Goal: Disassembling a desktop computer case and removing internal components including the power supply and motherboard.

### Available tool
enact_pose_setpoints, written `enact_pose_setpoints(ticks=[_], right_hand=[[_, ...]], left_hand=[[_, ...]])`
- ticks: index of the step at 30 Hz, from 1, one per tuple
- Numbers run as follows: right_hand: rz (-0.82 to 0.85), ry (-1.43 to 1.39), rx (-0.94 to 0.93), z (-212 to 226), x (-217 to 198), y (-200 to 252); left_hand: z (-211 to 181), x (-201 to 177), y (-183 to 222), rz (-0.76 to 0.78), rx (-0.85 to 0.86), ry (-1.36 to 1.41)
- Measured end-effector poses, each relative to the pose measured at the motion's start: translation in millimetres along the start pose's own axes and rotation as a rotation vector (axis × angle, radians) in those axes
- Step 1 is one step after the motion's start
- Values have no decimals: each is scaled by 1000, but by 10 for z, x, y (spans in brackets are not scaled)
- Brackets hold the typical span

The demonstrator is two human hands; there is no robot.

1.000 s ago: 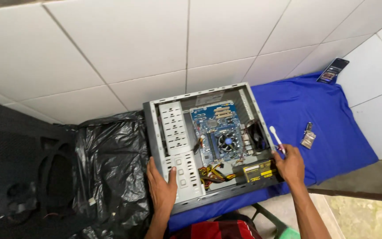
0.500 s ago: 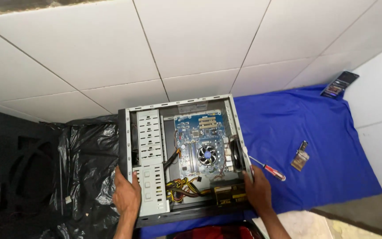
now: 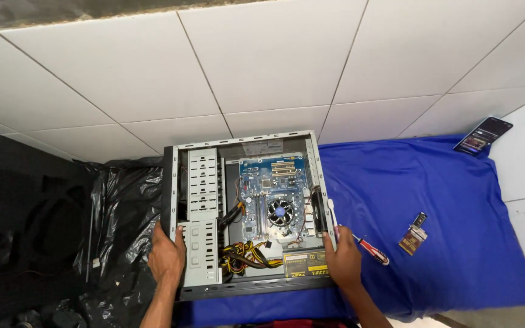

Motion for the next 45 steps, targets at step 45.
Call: enact_pose_setpoints(ticks=[45], right_hand=[[336, -87, 103, -1731, -468, -455]], left_hand=[[-2117, 1727, 1502, 887, 592, -233]])
Point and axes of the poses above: each hand's wrist, its own y-axis away from the middle knuckle, its own x-axis out of the palm, z = x × y, the point moved 6 cm from there along -y, towards the middle knuckle, and after that the axes turned 8 degrees about x, right-handed, at the moved point
